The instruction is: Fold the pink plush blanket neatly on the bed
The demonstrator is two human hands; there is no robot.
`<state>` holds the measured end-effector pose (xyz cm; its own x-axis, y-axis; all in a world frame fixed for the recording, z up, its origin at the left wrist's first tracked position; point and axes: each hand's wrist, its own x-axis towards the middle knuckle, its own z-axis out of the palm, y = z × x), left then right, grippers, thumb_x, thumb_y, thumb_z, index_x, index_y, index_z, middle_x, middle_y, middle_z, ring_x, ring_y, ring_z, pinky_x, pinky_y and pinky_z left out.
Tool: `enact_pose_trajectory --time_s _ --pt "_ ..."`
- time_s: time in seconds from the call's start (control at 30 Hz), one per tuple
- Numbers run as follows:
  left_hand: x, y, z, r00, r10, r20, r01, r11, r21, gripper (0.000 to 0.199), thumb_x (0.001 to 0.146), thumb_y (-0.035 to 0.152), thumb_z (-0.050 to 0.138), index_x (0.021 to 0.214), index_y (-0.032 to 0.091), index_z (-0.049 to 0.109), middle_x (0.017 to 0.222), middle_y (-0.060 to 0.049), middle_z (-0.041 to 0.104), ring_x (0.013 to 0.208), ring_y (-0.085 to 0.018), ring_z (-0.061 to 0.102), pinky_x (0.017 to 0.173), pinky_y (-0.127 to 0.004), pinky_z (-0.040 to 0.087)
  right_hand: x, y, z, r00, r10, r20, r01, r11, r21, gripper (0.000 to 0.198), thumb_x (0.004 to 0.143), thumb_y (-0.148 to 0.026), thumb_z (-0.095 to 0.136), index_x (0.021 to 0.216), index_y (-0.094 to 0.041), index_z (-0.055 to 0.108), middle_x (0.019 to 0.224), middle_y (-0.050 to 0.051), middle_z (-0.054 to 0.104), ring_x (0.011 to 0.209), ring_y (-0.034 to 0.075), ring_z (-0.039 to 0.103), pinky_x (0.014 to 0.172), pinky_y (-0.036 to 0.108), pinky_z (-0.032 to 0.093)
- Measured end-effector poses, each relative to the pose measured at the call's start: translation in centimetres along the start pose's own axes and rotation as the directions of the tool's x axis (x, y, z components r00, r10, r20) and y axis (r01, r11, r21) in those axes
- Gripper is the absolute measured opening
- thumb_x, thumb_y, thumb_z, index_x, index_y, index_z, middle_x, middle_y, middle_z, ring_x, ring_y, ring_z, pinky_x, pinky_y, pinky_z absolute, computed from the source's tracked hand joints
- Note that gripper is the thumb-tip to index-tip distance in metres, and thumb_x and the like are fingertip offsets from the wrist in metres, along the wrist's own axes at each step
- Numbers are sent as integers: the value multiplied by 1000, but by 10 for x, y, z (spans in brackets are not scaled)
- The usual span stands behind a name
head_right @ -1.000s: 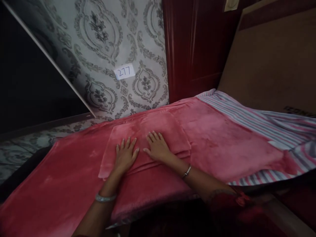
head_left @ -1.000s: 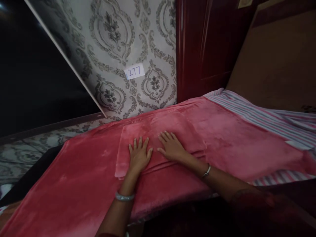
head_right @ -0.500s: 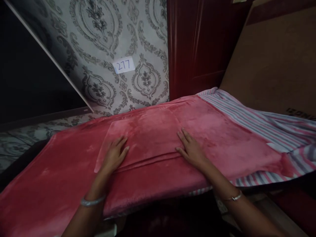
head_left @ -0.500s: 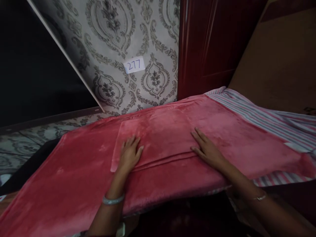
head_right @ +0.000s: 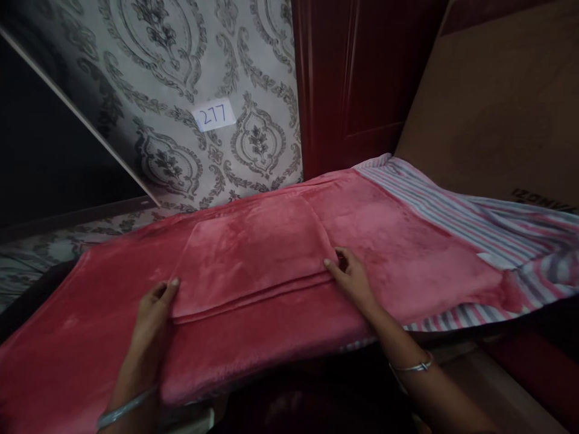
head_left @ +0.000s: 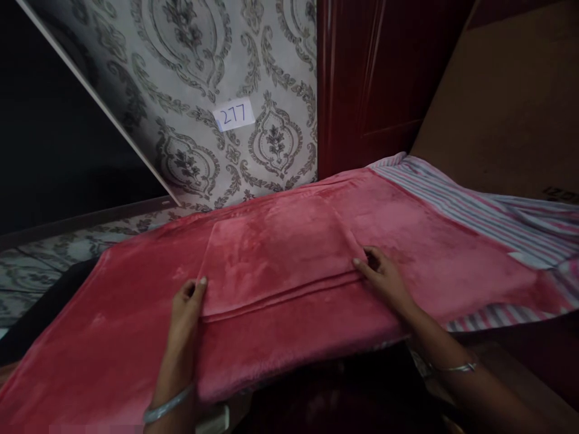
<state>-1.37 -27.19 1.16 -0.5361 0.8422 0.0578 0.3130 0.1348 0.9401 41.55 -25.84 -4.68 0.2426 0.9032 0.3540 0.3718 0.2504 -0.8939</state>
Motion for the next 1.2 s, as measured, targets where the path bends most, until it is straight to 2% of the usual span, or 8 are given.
enact_pose_trajectory --time_s 0.07,0.23,0.43,0.6,0.77,0.9,1.0,1.2 --pt "-4 -1 0 995 -70 76 80 988 -135 56 57 68 80 80 18 67 69 -1 68 59 -16 60 55 -26 48 -1 -5 -3 999 -17 51 16 1000 14 39 82 -57 64 98 -21 67 93 7 72 82 23 65 75 35 53" --pt "-11 -2 -5 979 -107 176 139 974 -179 62 54 65 87 91 16 74 77 -6 74 75 -22 69 66 -29 54 3 -14 -13 985 -14 170 31 995 -97 34 80 -55 65 74 -22 63 74 3 63 69 20 56 64 32 46" --pt "-16 3 -9 992 -97 85 123 911 -393 55 48 57 91 82 18 73 73 -2 72 72 -21 68 67 -30 55 6 -20 -19 989 -28 146 39 997 -73 34 80 -54 62 66 -23 55 72 2 58 71 19 55 68 32 47" --pt "-12 -2 -12 998 -63 27 69 949 -307 42 52 53 87 73 19 72 74 -4 73 78 -24 68 71 -33 56 -3 -19 -19 970 94 224 -78 994 -83 43 79 -64 60 70 -22 58 68 1 56 66 19 52 60 30 44" --pt "-7 -10 -16 997 55 -54 -67 961 -268 32 55 47 87 73 24 73 90 -6 77 107 -28 67 89 -35 56 -4 -21 -19 968 146 204 -141 989 -38 52 81 -73 56 68 -23 57 67 1 56 69 20 55 64 31 46" --pt "-3 -14 -12 1000 16 11 -12 952 -306 44 60 59 83 78 20 73 83 -6 76 94 -26 70 83 -36 57 0 -26 -17 989 54 135 -52 998 -24 50 82 -69 58 68 -22 64 80 6 64 82 24 62 78 37 51" --pt "1 -15 -7 995 -52 -84 15 921 -390 52 55 63 84 80 18 73 76 -2 74 77 -19 68 76 -31 56 2 -26 -15 995 -20 99 22 1000 -10 45 83 -65 59 72 -23 69 96 9 68 96 27 64 89 40 51" --pt "11 -17 -7 973 -232 -12 212 908 -362 37 57 48 83 77 19 72 73 -4 74 74 -23 69 73 -36 58 -1 -10 -13 977 66 205 -53 996 -68 47 81 -66 60 74 -21 73 93 11 70 93 29 66 87 43 53"
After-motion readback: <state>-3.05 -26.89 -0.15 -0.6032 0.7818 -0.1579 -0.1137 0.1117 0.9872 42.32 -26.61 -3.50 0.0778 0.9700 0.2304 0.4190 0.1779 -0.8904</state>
